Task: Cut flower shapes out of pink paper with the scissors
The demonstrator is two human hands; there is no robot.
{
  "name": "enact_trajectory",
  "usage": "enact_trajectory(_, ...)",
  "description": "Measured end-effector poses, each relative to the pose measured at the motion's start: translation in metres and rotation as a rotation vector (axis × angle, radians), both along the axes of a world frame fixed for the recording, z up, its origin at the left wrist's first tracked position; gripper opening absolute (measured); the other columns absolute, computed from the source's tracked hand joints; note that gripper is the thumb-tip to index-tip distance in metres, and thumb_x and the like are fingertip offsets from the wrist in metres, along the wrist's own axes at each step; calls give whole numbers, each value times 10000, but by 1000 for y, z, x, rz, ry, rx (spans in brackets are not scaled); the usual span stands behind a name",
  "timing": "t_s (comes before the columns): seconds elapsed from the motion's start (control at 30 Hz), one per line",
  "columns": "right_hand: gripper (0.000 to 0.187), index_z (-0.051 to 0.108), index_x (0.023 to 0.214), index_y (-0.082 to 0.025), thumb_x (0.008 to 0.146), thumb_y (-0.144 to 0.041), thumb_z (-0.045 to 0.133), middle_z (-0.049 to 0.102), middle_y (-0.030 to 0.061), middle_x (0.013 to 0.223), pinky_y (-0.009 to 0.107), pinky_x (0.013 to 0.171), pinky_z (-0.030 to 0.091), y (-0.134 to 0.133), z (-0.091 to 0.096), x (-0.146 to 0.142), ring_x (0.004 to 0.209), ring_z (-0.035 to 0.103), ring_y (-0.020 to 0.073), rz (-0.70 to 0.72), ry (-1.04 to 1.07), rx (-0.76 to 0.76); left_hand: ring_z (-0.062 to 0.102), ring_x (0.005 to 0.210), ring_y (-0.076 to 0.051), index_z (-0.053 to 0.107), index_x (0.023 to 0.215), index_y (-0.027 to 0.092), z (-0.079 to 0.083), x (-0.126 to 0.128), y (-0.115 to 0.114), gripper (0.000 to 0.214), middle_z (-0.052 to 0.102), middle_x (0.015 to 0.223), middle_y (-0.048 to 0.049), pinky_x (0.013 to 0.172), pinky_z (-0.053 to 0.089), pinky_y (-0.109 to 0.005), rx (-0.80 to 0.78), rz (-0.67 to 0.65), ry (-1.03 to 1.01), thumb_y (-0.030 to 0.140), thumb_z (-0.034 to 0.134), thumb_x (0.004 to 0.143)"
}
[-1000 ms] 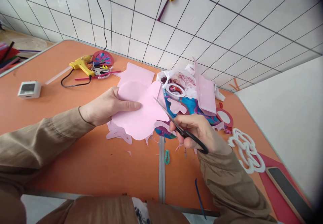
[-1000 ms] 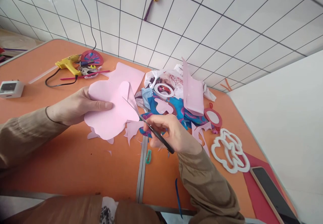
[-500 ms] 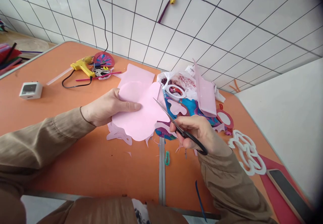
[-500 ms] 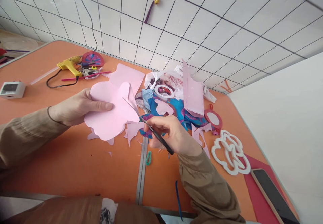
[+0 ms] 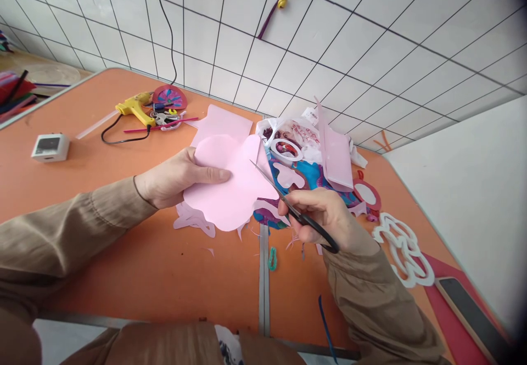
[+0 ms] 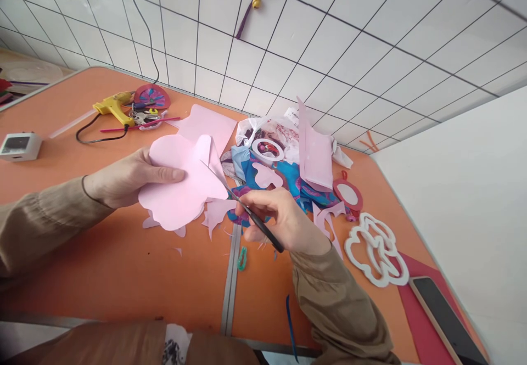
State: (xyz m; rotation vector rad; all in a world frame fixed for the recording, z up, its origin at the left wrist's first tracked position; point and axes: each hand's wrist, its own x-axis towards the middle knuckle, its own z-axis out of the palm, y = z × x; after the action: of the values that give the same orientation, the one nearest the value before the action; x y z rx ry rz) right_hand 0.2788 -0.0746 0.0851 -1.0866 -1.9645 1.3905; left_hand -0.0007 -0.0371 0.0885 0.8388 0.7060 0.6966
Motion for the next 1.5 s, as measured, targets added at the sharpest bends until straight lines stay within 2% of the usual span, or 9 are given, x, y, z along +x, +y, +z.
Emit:
enact_trajectory(0.2,573,654,840,-130,646,-648,806,505,-26,537,204,409,350,0,1,0,463,420,88,2,-14,8,757,726,-253,768,909,139,-2,-1,0,184,789,797,-87,702,647,-347,7,-2,-7,161,815,732)
enact_trajectory(0.37,633,662,831,-128,626,-716,776,475,-37,535,207,413,325,-4,3,-3,468,389,80,-69,-7,-5,759,753,-263,754,936,124,-2,-1,1,223,787,806,-96,699,647,-350,-5,-8,-14,145,819,724)
enact_trajectory(0.5,636,664,820,-128,633,-727,764,464,-37,539,208,414,303,-5,3,-4,476,381,79,-74,-3,4,760,795,-266,757,953,129,-6,-1,2,239,792,850,-98,711,648,-348,0,-18,-56,145,823,724)
enact_trajectory(0.83,600,665,822,-128,651,-693,777,461,-35,546,206,423,300,-3,2,-2,482,381,77,-60,-1,7,756,827,-287,759,950,128,-9,-2,4,231,776,753,-91,730,642,-361,3,-33,-59,157,816,728)
enact_trajectory(0.93,643,657,856,-132,657,-738,739,501,-16,563,212,426,347,-2,1,0,485,422,94,-27,-36,-23,755,780,-266,761,911,131,-5,-1,3,206,782,781,-85,704,643,-342,5,-15,-47,150,823,716)
enact_trajectory(1.1,719,631,838,-137,661,-835,638,549,22,596,227,418,362,0,1,-1,489,454,111,42,-54,-41,751,726,-262,766,845,130,-1,1,-1,153,748,656,-64,667,642,-340,69,1,-1,153,828,708)
enact_trajectory(1.27,706,612,844,-136,668,-818,654,529,7,588,223,427,342,1,2,-4,489,439,102,55,-34,-46,749,689,-263,774,834,127,-5,0,0,182,769,718,-72,618,639,-324,142,37,67,213,844,690)
enact_trajectory(1.5,646,614,873,-136,711,-758,678,530,-7,595,216,438,339,1,1,-3,488,421,86,71,-4,-43,726,596,-203,775,825,144,-2,2,-1,162,776,725,-39,507,600,-244,138,70,79,166,842,679)
